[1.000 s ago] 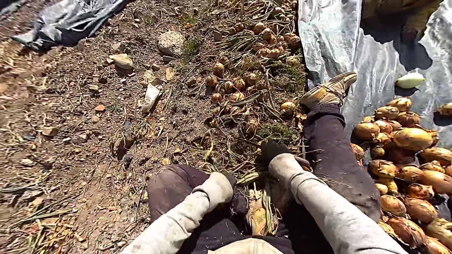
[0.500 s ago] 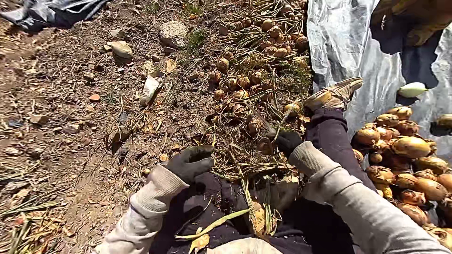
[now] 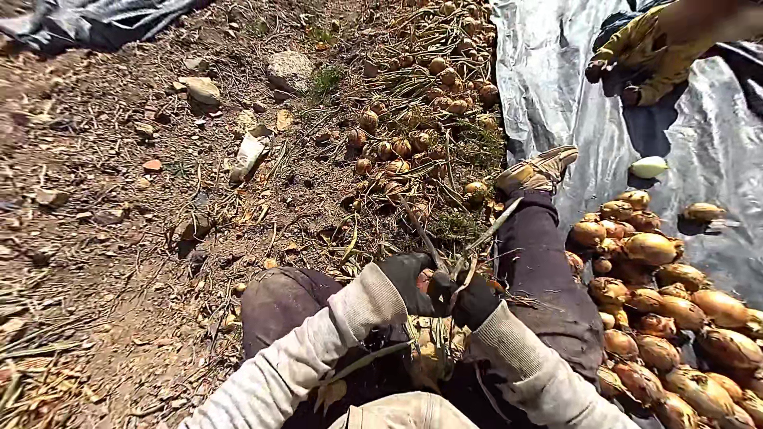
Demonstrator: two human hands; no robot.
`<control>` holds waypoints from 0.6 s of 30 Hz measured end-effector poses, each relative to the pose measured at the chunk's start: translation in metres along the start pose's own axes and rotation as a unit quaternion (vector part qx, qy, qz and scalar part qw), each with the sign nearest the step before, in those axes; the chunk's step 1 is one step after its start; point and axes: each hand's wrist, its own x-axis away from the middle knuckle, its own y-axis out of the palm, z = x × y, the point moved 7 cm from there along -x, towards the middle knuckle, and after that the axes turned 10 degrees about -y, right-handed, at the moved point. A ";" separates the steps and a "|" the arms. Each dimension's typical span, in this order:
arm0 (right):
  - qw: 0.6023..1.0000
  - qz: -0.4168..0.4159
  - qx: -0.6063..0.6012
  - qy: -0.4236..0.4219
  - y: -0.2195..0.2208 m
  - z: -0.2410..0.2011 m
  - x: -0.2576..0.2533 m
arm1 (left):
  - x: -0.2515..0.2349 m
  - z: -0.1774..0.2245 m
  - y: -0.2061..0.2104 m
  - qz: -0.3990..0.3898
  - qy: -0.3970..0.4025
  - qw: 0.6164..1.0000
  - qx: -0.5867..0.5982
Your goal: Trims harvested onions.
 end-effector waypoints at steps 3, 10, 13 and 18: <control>0.998 -0.028 0.044 0.023 0.032 0.001 0.004 | 0.008 -0.009 0.007 0.019 0.016 0.994 -0.106; 0.955 -0.021 -0.289 0.071 0.064 -0.017 0.065 | -0.014 -0.083 -0.015 0.115 -0.219 0.969 -0.010; 0.948 0.054 -0.312 0.034 0.051 -0.015 0.082 | -0.010 -0.144 -0.039 0.184 -0.301 0.898 0.261; 0.995 0.059 0.069 -0.049 0.042 -0.009 0.052 | 0.001 -0.109 0.000 0.128 -0.134 0.776 0.603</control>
